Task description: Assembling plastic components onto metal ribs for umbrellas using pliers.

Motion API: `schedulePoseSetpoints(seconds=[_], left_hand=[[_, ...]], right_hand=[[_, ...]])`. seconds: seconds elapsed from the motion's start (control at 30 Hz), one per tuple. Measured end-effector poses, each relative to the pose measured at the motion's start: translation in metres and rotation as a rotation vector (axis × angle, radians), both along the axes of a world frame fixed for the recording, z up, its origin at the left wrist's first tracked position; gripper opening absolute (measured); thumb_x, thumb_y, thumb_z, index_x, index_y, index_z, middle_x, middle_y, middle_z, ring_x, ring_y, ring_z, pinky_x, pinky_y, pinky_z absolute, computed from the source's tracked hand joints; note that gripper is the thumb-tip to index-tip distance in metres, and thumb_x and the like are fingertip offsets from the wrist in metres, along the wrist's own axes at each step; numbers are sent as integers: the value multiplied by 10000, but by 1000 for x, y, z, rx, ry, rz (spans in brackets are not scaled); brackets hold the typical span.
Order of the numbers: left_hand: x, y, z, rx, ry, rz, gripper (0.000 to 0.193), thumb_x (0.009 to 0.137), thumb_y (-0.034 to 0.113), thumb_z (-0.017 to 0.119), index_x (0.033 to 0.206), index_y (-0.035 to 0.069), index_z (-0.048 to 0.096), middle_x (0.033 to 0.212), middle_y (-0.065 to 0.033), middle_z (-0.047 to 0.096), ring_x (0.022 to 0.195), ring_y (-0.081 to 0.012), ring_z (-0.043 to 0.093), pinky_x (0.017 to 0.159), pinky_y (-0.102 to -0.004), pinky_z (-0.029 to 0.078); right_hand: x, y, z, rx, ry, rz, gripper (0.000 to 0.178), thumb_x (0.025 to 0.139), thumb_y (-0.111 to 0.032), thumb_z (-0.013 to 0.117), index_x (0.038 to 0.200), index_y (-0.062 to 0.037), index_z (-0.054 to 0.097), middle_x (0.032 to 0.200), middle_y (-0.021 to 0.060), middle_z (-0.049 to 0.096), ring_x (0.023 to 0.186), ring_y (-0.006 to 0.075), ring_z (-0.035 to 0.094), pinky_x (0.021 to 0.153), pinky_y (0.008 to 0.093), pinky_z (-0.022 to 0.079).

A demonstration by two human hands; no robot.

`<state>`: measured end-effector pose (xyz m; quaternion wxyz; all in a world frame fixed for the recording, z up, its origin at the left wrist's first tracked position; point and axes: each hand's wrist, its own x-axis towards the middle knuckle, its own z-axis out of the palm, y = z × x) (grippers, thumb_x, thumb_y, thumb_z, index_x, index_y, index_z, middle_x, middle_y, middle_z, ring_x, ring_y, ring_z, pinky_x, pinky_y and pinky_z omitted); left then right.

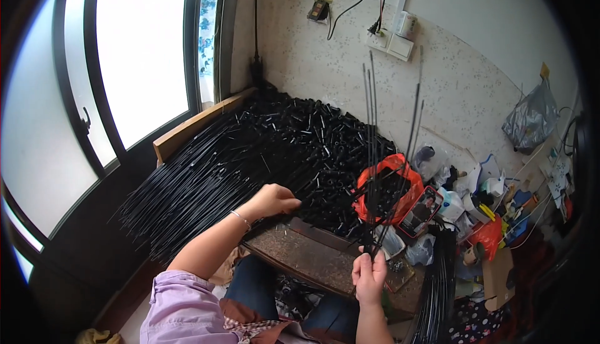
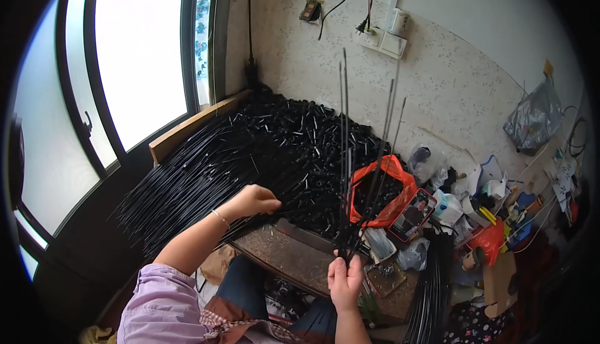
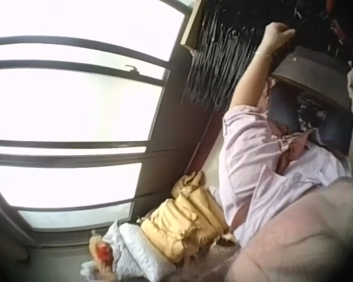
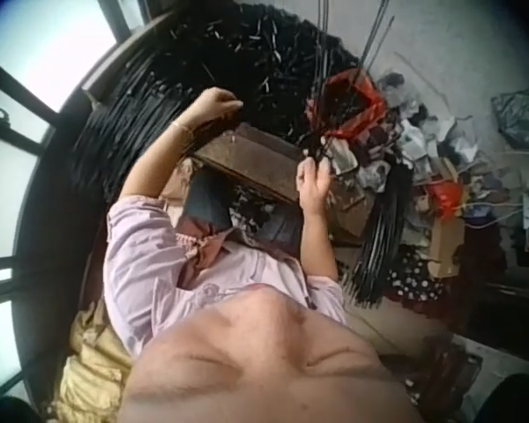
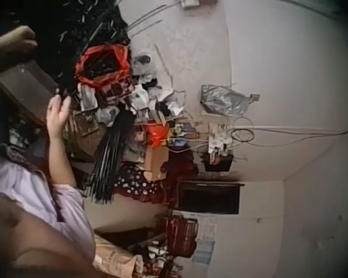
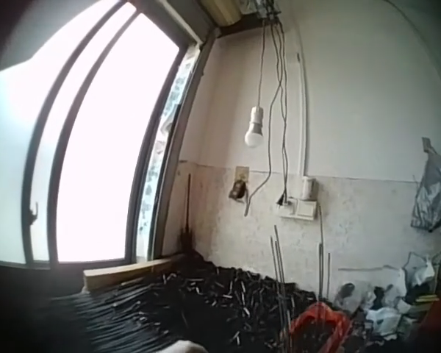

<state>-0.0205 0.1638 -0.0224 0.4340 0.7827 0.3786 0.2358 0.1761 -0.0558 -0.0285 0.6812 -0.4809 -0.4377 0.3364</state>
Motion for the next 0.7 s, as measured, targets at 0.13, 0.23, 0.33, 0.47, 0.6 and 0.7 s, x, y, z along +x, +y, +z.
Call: schedulePoseSetpoints(seconds=[0.13,0.23,0.33,0.47,0.6,0.7], left_hand=[[-91,94,-61,668,514,755,141,760,177,576,755,50,638,813,-124,613,801,-283,600,680,-383,500],[-127,117,-87,696,779,908,105,782,115,515,748,74,605,851,-90,583,840,-253,578,653,-358,505],[-136,117,-93,796,762,843,104,774,107,506,735,77,598,840,-89,562,833,-245,576,632,-341,502],[-130,108,-62,745,487,901,126,831,122,501,893,41,426,801,-136,557,717,-314,595,571,-417,486],[-107,96,-24,680,-13,762,167,889,174,474,947,18,482,735,-194,601,697,-354,600,552,-438,448],[-31,31,33,-113,-596,417,160,924,172,440,947,46,536,529,48,359,438,-48,310,380,-197,232]], right_hand=[[13,40,39,241,-79,-67,204,950,-205,402,1052,-40,465,608,-10,423,421,34,321,356,165,246],[28,77,48,327,-63,-105,207,952,-202,399,1053,-38,473,620,-13,423,431,34,327,367,167,254],[37,99,21,302,-26,-130,199,949,-195,409,1040,-35,485,625,-18,419,434,34,332,383,172,270],[39,95,-40,42,60,-63,185,935,-202,439,1016,-41,482,619,-21,415,427,33,354,379,168,275],[26,85,-19,-120,101,-17,130,918,-174,469,896,-48,495,602,-8,439,407,49,358,352,183,277],[27,79,6,-187,-8,-71,137,913,-173,481,852,-51,492,589,-6,445,394,54,361,348,190,281]])
